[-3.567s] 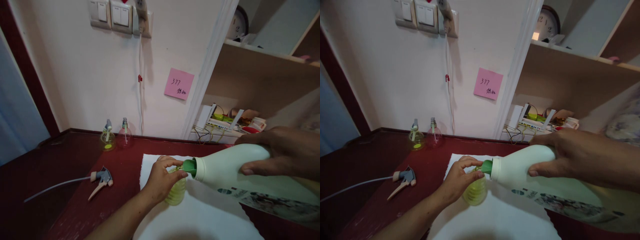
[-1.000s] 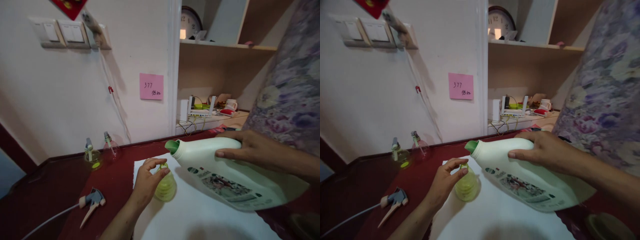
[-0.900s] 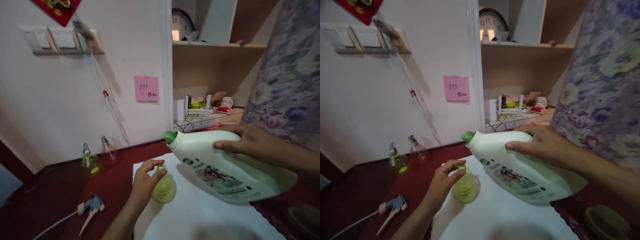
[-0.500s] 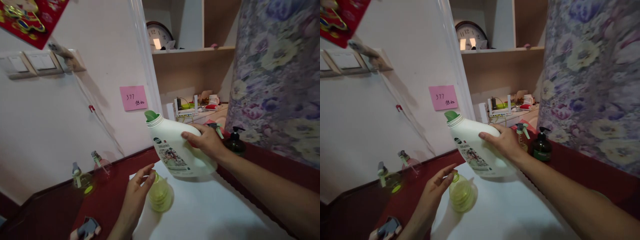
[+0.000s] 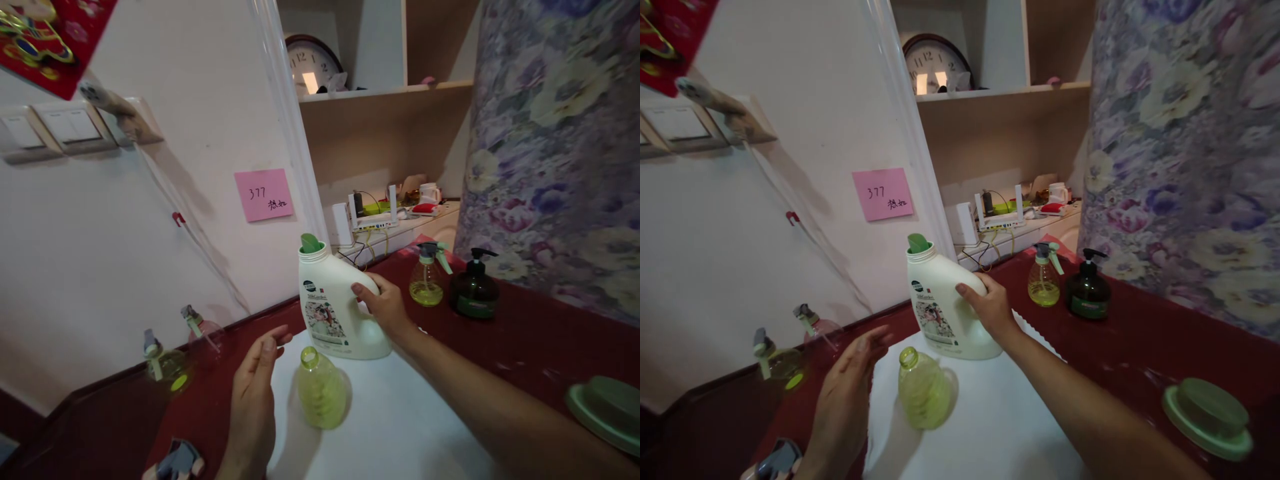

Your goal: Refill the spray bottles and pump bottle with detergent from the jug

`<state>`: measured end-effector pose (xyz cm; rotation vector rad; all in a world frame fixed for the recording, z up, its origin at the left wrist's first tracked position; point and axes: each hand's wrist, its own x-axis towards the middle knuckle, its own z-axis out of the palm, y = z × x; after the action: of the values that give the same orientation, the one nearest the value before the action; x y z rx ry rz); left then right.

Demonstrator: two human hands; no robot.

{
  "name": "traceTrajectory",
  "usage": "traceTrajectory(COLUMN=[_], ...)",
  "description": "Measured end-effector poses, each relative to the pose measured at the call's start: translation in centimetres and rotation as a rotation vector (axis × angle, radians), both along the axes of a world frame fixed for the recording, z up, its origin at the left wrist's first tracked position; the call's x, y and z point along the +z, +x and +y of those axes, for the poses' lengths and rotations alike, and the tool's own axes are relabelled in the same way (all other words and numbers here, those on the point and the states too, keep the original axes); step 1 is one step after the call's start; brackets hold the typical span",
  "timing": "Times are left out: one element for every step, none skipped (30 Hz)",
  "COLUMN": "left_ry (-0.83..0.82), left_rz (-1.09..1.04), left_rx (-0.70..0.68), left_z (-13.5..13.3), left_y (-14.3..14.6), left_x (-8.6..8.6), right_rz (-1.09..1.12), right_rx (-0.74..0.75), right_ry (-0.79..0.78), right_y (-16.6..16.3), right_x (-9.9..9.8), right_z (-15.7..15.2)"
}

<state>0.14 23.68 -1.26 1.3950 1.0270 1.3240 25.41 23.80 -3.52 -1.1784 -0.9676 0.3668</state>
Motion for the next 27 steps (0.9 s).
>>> traceTrajectory(left_ry=[0.022, 0.048, 0.078, 0.111, 0.144, 0.175, 0.202, 0.227, 0.248, 0.276, 0.305, 0.333, 0.350, 0.352, 0.342, 0.317, 0.284, 0.249, 0.213, 0.181, 0.153, 0.132, 0.122, 0.122, 0.136, 0.153, 0.166], left_rz=[-0.046, -0.091, -0.130, -0.162, -0.188, -0.211, -0.233, -0.256, -0.278, -0.297, -0.305, -0.308, -0.314, -0.323, -0.338, -0.356, -0.376, -0.394, -0.401, -0.404, -0.399, -0.387, -0.369, -0.341, -0.280, -0.188, -0.075], left_rx=[0.022, 0.043, 0.067, 0.090, 0.114, 0.137, 0.157, 0.173, 0.178, 0.183, 0.186, 0.178, 0.159, 0.132, 0.104, 0.074, 0.050, 0.039, 0.039, 0.043, 0.048, 0.060, 0.077, 0.100, 0.129, 0.156, 0.178], left_z=[-0.1, -0.3, -0.5, -0.8, -1.1, -1.5, -1.8, -2.0, -2.2, -2.3, -2.3, -2.1, -1.9, -1.5, -1.1, -0.7, -0.3, 0.0, 0.3, 0.5, 0.7, 0.8, 0.8, 0.9, 1.0, 1.0, 1.1], left_y=[-0.1, -0.2, -0.4, -0.5, -0.7, -1.0, -1.2, -1.4, -1.6, -1.8, -2.0, -2.2, -2.3, -2.5, -2.6, -2.8, -2.9, -3.1, -3.3, -3.6, -3.9, -4.4, -4.9, -5.5, -6.2, -7.1, -8.1], left_x=[0.3, 0.6, 1.0, 1.5, 2.1, 2.6, 3.2, 3.7, 4.2, 4.7, 5.1, 5.4, 5.7, 6.0, 6.2, 6.5, 6.8, 7.0, 7.3, 7.6, 7.8, 8.0, 8.2, 8.2, 8.1, 7.8, 7.4], right_rz=[-0.014, -0.030, -0.046, -0.063, -0.079, -0.096, -0.111, -0.126, -0.141, -0.159, -0.180, -0.206, -0.236, -0.266, -0.286, -0.299, -0.303, -0.298, -0.290, -0.279, -0.270, -0.261, -0.255, -0.252, -0.250, -0.249, -0.249], right_rx=[0.007, 0.012, 0.010, -0.003, -0.029, -0.068, -0.116, -0.163, -0.198, -0.211, -0.198, -0.157, -0.093, -0.017, 0.058, 0.127, 0.186, 0.234, 0.273, 0.305, 0.333, 0.356, 0.375, 0.390, 0.403, 0.415, 0.426], right_ry=[-0.006, -0.013, -0.018, -0.019, -0.009, 0.012, 0.044, 0.085, 0.127, 0.165, 0.191, 0.201, 0.195, 0.174, 0.141, 0.100, 0.052, 0.002, -0.049, -0.098, -0.144, -0.184, -0.219, -0.247, -0.267, -0.280, -0.288], right_y=[0.1, 0.2, 0.3, 0.5, 0.6, 0.6, 0.5, 0.3, -0.1, -0.6, -1.4, -2.3, -3.3, -4.3, -5.3, -6.3, -7.1, -7.7, -8.2, -8.5, -8.8, -8.9, -9.0, -9.0, -9.1, -9.1, -9.1], right_x=[-0.1, -0.1, 0.0, 0.1, 0.2, 0.4, 0.6, 0.8, 1.0, 1.2, 1.3, 1.4, 1.3, 1.1, 0.8, 0.4, -0.1, -0.8, -1.5, -2.2, -3.0, -3.7, -4.3, -4.8, -5.3, -5.7, -5.9], right_z=[0.2, 0.3, 0.3, 0.3, 0.1, -0.2, -0.7, -1.4, -2.2, -3.1, -4.1, -5.1, -6.0, -6.8, -7.3, -7.7, -8.0, -8.1, -8.1, -8.0, -7.9, -7.9, -7.8, -7.8, -7.7, -7.7, -7.7])
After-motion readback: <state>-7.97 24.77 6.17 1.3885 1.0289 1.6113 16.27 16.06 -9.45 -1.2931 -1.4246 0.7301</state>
